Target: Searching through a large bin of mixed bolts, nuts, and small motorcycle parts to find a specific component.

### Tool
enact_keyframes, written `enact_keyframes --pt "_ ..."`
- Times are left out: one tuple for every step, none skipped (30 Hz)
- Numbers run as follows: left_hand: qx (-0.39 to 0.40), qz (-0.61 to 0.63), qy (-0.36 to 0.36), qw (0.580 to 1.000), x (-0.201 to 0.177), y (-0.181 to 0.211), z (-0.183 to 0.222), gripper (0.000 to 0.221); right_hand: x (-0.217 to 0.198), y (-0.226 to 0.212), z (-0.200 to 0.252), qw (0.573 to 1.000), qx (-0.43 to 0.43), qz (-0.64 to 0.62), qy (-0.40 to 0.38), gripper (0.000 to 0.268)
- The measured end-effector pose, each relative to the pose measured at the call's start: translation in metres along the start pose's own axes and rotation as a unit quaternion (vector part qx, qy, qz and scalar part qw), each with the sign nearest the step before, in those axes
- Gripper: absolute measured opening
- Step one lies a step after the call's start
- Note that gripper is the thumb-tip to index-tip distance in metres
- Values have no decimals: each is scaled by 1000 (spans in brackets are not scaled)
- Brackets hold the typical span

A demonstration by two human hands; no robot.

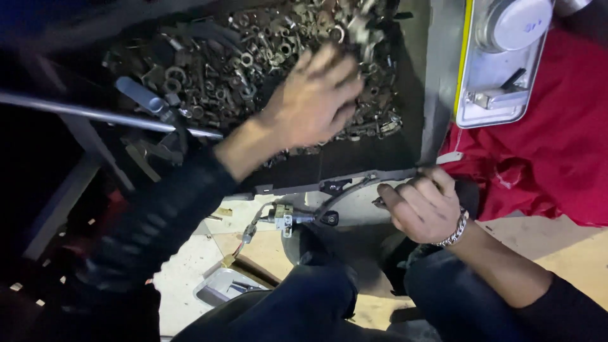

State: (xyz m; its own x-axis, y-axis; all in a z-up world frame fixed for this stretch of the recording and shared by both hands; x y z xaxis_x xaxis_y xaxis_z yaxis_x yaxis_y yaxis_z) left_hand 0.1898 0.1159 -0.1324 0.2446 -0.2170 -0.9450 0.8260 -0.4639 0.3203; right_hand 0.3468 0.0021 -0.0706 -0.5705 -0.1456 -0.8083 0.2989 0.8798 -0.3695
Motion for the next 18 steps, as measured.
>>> enact_keyframes --pt "-2 27 -92 995 7 8 9 38 -1 0 7 1000 6 -1 29 28" --pt "-5 54 -183 982 14 16 21 36 -1 0 14 998 12 -2 59 22" --pt "-5 51 -182 982 0 15 27 36 1 0 15 998 11 -1 61 22" --pt "-20 39 -296 954 6 12 42 43 3 0 16 998 10 -1 64 20" --pt "-35 29 -407 912 9 10 62 52 5 0 18 998 9 -2 65 18" --pt "-36 29 -406 913 -15 10 56 52 5 1 20 998 8 -2 66 18" --pt "-83 47 -465 880 -31 4 59 38 6 0 20 998 5 4 62 18" --pt "-130 64 -521 841 -50 0 63 32 7 0 21 998 1 9 58 17" --pt "-130 63 -521 841 -49 -6 53 32 8 0 19 998 1 9 60 17" --pt "-138 95 -408 897 -62 -12 24 26 7 0 18 998 3 8 65 18" --pt "-144 126 -287 939 -79 -20 -1 21 7 0 17 998 5 8 68 19" --pt "-143 126 -286 939 -48 -24 -12 21 7 -2 16 998 4 9 68 19" --pt "-128 102 -197 967 -33 -30 -31 41 8 -2 16 998 10 15 65 19" --pt "-112 78 -106 985 -18 -34 -47 76 9 -2 15 998 16 21 62 19" --pt "-112 79 -106 985 -9 -31 -44 76 8 -1 15 998 17 21 61 19" --pt "-81 23 -115 990 1 -24 -42 81 8 -2 15 998 12 31 51 20" --pt "-52 -37 -125 990 10 -17 -37 87 9 -3 14 998 7 40 45 22" --pt "-53 -38 -127 990 18 -21 -27 87 8 -6 14 998 7 38 46 22"
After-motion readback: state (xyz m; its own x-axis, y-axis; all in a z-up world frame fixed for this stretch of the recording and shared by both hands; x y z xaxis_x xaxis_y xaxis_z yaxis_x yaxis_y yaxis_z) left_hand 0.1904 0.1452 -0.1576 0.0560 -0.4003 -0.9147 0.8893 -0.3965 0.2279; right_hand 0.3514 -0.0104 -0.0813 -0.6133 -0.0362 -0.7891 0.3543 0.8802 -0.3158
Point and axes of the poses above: each hand's wrist, its own z-axis away from the middle knuckle, its own x-axis out of the palm, y = z × x, the point moved 9 cm from there along -z, towards the middle knuckle, and after that the axes turned 4 degrees about -x, right-handed, at the moved point
